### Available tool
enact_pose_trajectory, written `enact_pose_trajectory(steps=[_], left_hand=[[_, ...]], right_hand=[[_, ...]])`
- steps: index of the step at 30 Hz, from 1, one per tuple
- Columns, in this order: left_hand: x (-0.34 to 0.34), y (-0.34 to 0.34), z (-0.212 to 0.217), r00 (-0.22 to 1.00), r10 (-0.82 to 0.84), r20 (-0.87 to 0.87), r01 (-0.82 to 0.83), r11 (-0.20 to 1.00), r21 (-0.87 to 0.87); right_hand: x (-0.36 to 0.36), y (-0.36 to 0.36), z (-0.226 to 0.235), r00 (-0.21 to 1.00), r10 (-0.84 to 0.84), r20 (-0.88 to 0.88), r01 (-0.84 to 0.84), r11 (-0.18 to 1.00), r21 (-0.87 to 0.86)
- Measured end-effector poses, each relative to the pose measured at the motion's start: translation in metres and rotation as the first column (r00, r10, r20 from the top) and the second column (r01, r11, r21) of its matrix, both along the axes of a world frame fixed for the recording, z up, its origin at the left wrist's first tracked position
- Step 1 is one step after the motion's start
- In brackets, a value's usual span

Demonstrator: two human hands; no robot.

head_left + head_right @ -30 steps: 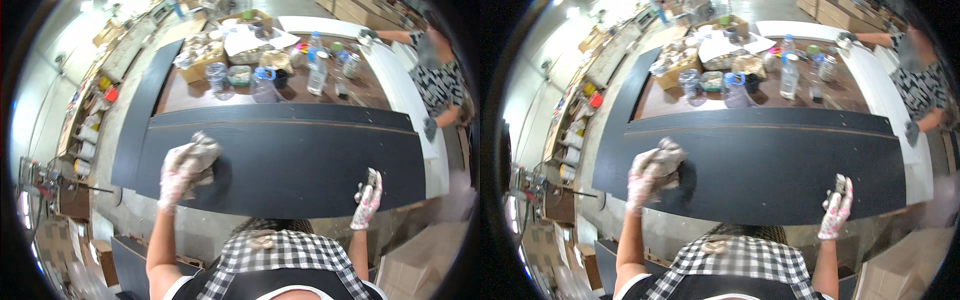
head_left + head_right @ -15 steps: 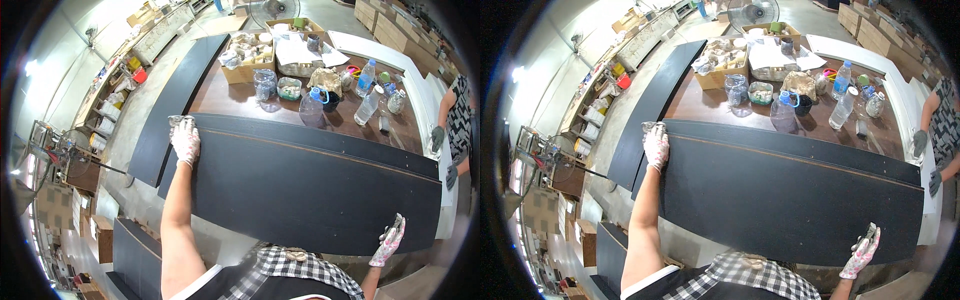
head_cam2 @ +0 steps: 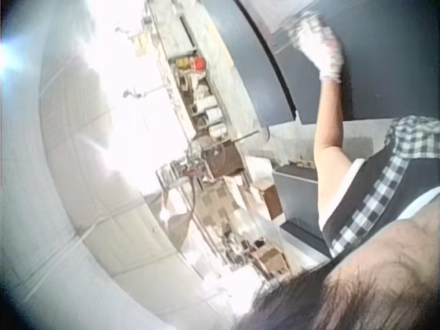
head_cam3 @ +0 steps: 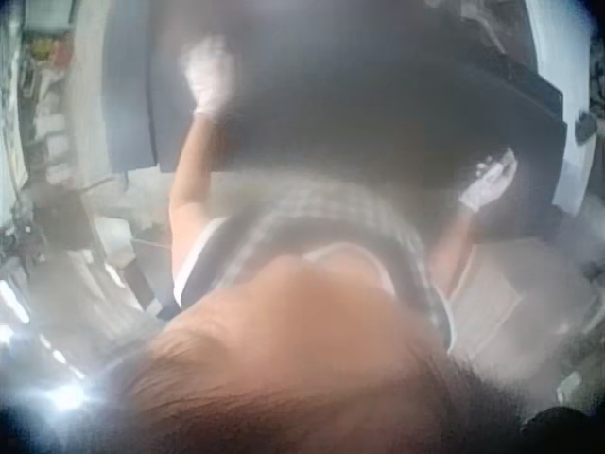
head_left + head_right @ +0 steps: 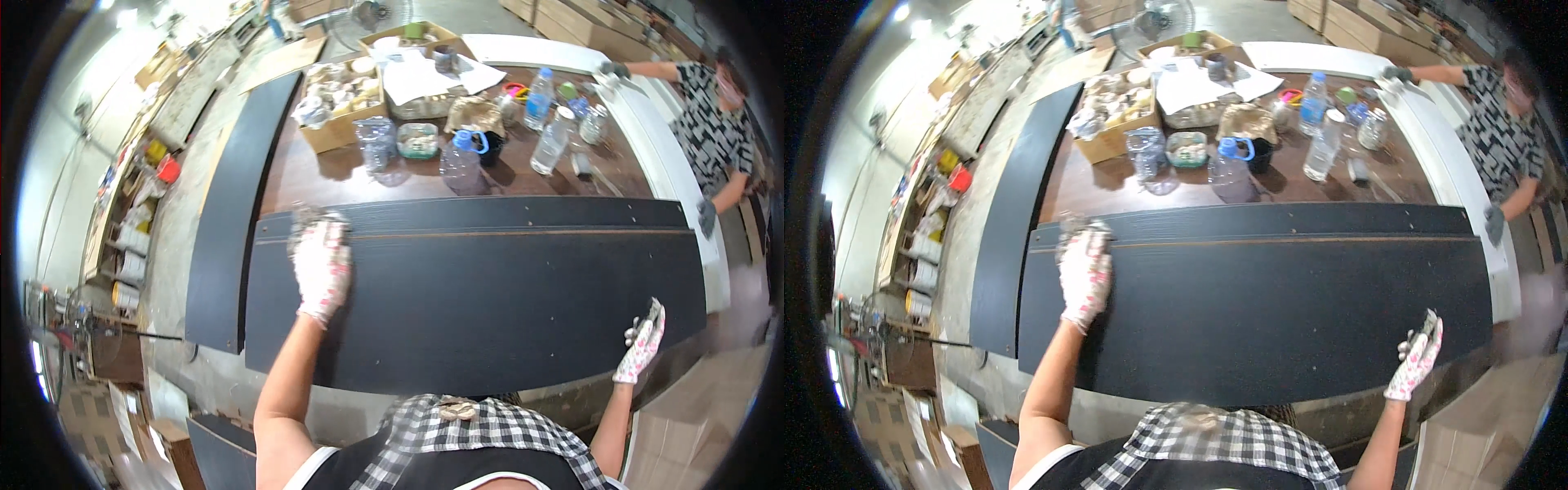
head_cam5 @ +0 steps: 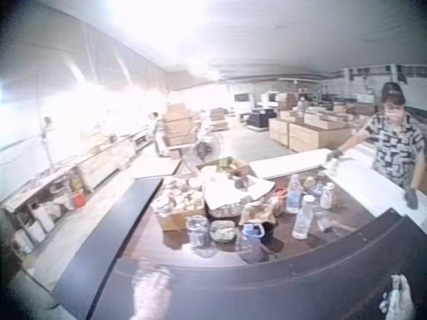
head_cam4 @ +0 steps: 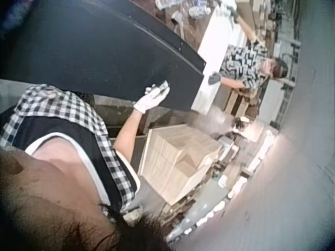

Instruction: The person sands the edges of black wooden panels using a sanding block and wipes the surfaces with a cloth.

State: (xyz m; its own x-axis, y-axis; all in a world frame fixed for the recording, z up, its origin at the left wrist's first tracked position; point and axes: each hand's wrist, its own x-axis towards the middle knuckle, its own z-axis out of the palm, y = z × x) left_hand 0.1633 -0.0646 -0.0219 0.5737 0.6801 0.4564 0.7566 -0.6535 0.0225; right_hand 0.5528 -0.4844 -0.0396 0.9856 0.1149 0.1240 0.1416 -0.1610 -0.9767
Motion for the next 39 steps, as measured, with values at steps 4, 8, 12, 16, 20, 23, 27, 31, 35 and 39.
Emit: enact_pose_trajectory(steps=[4,8,12,16,20,23,27,31,35,39], left_hand=[[0.134,-0.055,0.001,0.903,-0.424,0.07,0.43,0.893,-0.132],[0.252,-0.11,-0.006,0.768,-0.628,0.122,0.64,0.758,-0.124],[0.28,-0.124,-0.01,0.765,-0.623,0.161,0.643,0.751,-0.149],[0.264,-0.124,-0.007,0.851,-0.52,-0.075,0.501,0.846,-0.181],[0.329,-0.161,0.007,0.782,-0.607,-0.142,0.578,0.792,-0.197],[0.415,-0.202,0.006,0.73,-0.67,-0.137,0.639,0.74,-0.212],[0.537,-0.256,0.001,0.628,-0.775,-0.065,0.75,0.625,-0.217],[0.611,-0.299,-0.008,0.517,-0.856,0.015,0.85,0.511,-0.132],[0.563,-0.292,-0.013,0.526,-0.85,-0.035,0.837,0.524,-0.157],[0.513,-0.271,0.0,0.6,-0.784,-0.16,0.771,0.62,-0.144]], right_hand=[[0.002,-0.003,-0.008,0.995,0.026,0.094,-0.032,0.998,0.058],[0.0,0.005,-0.003,0.996,0.04,0.078,-0.048,0.993,0.107],[0.023,-0.025,-0.017,0.995,0.007,0.097,-0.017,0.995,0.096],[0.074,-0.065,-0.01,0.978,-0.123,0.169,0.093,0.98,0.175],[0.103,-0.074,-0.017,0.981,-0.105,0.165,0.075,0.981,0.178],[0.093,-0.08,-0.021,0.973,-0.064,0.223,0.044,0.995,0.094],[0.085,-0.085,-0.019,0.976,0.006,0.217,-0.018,0.998,0.053],[0.088,-0.084,-0.018,0.978,0.04,0.204,-0.081,0.977,0.195],[0.097,-0.097,-0.019,0.994,0.085,0.068,-0.105,0.911,0.4],[0.09,-0.105,-0.029,0.983,0.182,0.015,-0.171,0.884,0.435]])
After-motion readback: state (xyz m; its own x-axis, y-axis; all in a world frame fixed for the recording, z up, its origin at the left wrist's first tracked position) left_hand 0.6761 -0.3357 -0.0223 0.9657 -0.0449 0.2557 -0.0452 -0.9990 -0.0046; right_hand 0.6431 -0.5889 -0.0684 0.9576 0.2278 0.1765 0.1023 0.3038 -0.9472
